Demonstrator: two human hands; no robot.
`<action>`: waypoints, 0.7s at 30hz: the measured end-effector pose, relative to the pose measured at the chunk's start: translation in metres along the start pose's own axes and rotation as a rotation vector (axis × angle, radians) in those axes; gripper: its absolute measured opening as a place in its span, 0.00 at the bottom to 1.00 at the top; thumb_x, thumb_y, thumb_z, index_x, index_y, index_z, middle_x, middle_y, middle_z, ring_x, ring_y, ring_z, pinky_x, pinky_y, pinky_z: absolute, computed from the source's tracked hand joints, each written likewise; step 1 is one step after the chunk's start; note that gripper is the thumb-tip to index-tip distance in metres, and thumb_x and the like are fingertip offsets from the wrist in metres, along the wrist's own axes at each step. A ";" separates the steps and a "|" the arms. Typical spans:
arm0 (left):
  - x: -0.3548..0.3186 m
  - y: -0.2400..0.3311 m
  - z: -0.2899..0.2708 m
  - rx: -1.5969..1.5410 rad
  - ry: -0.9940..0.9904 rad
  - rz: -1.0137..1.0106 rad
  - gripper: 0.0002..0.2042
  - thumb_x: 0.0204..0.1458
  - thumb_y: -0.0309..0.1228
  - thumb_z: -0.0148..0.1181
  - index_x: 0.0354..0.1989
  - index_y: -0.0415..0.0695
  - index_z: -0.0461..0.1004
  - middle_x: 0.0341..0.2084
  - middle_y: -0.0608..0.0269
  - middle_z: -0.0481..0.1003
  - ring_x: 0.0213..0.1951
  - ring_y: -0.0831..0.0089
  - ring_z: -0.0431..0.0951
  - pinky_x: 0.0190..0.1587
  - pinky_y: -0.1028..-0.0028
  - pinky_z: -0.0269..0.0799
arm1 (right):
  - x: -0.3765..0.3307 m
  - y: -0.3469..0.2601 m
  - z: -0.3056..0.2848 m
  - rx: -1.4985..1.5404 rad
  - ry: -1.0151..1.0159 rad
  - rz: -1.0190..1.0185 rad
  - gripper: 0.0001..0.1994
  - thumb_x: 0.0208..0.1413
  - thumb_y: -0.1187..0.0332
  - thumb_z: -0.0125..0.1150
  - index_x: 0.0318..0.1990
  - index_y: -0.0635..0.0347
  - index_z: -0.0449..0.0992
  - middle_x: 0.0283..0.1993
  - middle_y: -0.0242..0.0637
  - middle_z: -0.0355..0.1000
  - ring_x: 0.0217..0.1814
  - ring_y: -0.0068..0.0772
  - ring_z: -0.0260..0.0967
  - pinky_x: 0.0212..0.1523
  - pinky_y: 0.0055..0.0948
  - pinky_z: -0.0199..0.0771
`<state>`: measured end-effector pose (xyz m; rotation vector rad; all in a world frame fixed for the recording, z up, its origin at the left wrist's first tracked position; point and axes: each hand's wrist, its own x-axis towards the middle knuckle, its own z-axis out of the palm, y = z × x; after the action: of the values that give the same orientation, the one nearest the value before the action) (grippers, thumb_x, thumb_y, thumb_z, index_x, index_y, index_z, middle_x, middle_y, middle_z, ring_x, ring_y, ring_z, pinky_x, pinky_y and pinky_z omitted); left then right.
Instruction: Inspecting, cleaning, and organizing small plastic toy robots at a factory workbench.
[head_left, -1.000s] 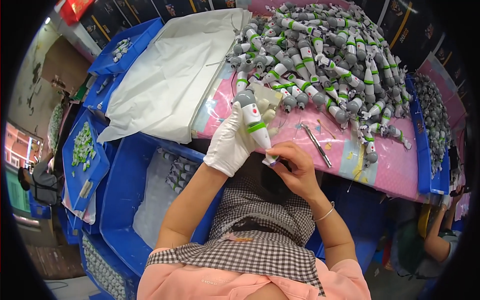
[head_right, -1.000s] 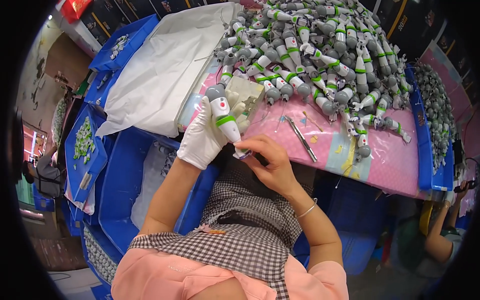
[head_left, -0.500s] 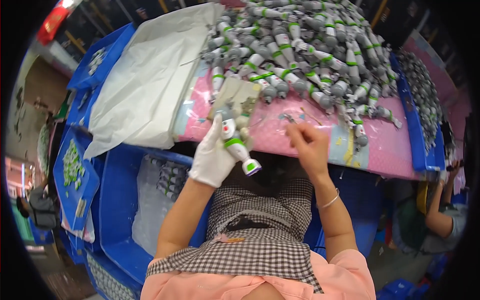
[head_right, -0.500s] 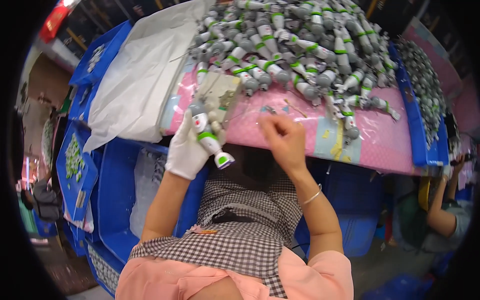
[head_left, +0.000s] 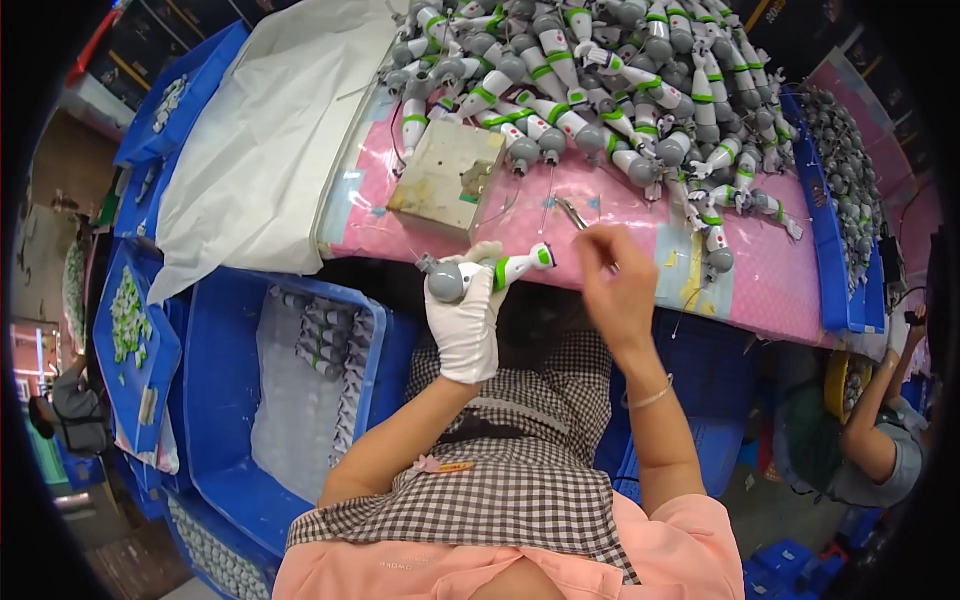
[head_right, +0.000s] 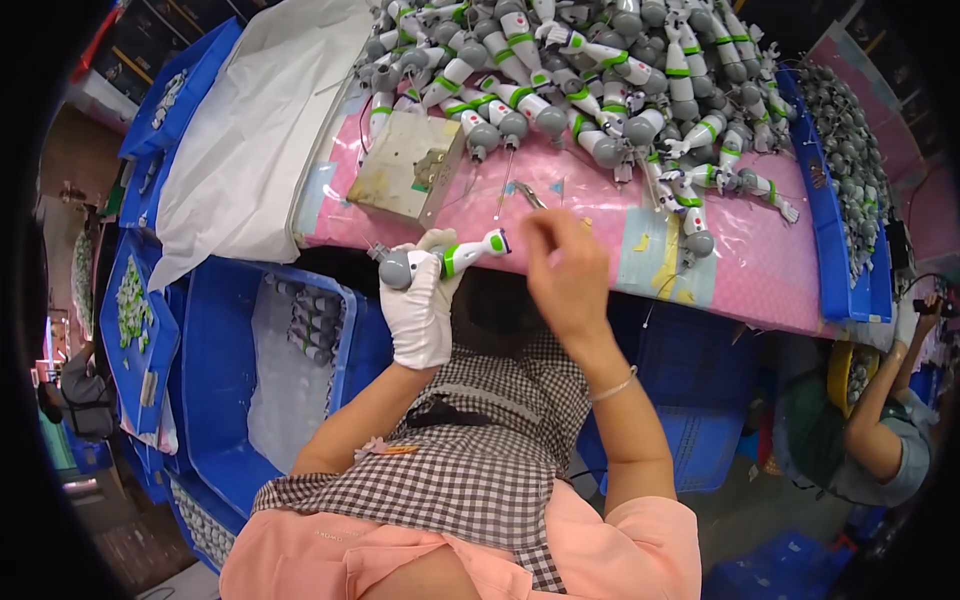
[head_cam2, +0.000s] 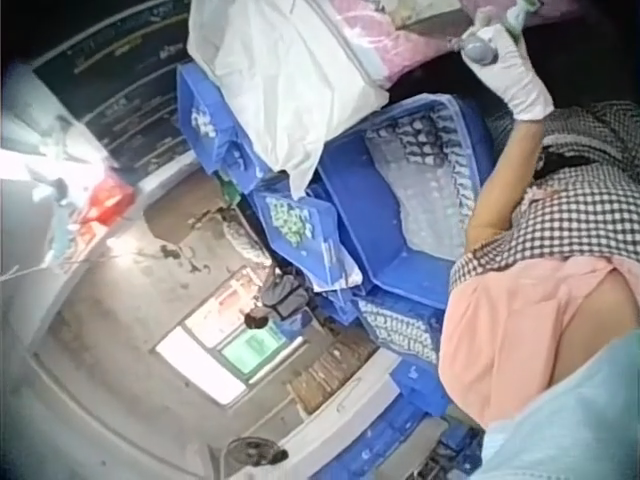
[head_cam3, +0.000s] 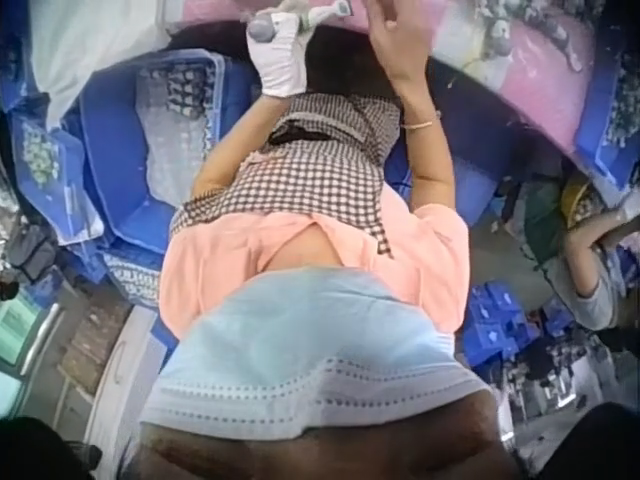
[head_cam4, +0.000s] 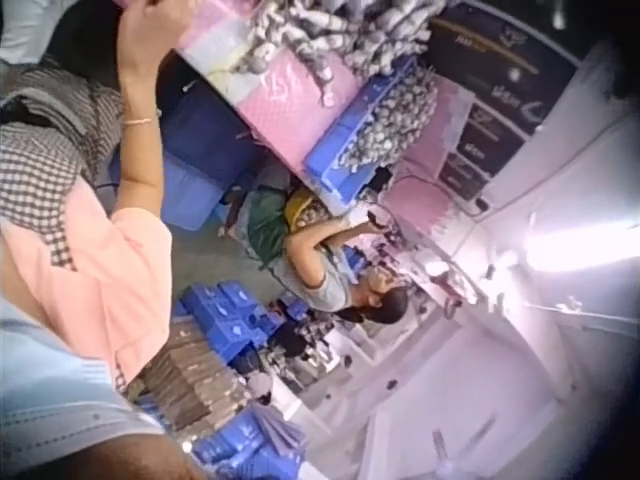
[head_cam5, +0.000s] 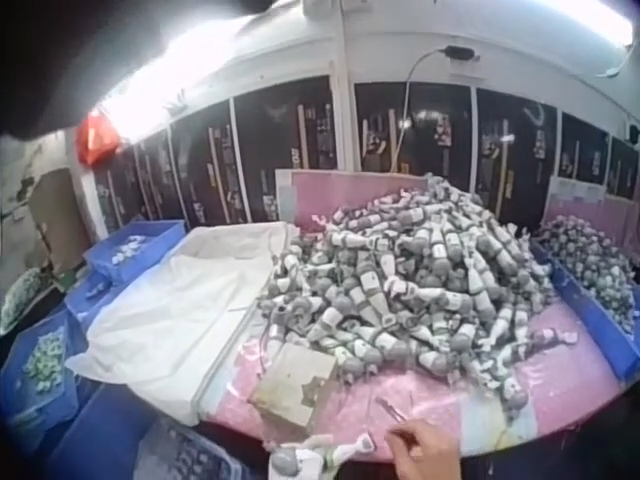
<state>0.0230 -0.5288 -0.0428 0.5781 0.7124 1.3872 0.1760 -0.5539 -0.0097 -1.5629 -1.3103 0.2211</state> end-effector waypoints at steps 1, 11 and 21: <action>0.002 -0.001 0.000 0.003 0.006 -0.003 0.11 0.53 0.20 0.55 0.42 0.44 0.62 0.45 0.53 0.71 0.47 0.62 0.73 0.48 0.60 0.75 | -0.014 -0.011 0.004 0.095 -0.059 0.016 0.05 0.52 0.76 0.59 0.37 0.63 0.77 0.27 0.34 0.74 0.25 0.22 0.70 0.25 0.21 0.67; 0.009 -0.014 -0.007 -0.078 0.129 -0.013 0.11 0.52 0.18 0.55 0.42 0.39 0.63 0.41 0.54 0.72 0.43 0.61 0.76 0.45 0.62 0.77 | -0.043 -0.018 0.043 0.146 -0.046 -0.112 0.09 0.42 0.81 0.61 0.34 0.65 0.78 0.21 0.37 0.70 0.18 0.24 0.65 0.21 0.21 0.65; 0.014 -0.019 -0.009 0.012 0.083 0.014 0.08 0.54 0.22 0.56 0.39 0.39 0.65 0.40 0.54 0.72 0.44 0.59 0.75 0.49 0.60 0.73 | -0.035 -0.016 0.048 0.111 0.020 -0.134 0.06 0.40 0.81 0.61 0.30 0.66 0.77 0.20 0.37 0.70 0.17 0.24 0.66 0.20 0.21 0.65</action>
<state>0.0296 -0.5178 -0.0640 0.5384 0.7844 1.4276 0.1196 -0.5569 -0.0348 -1.3750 -1.3588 0.1907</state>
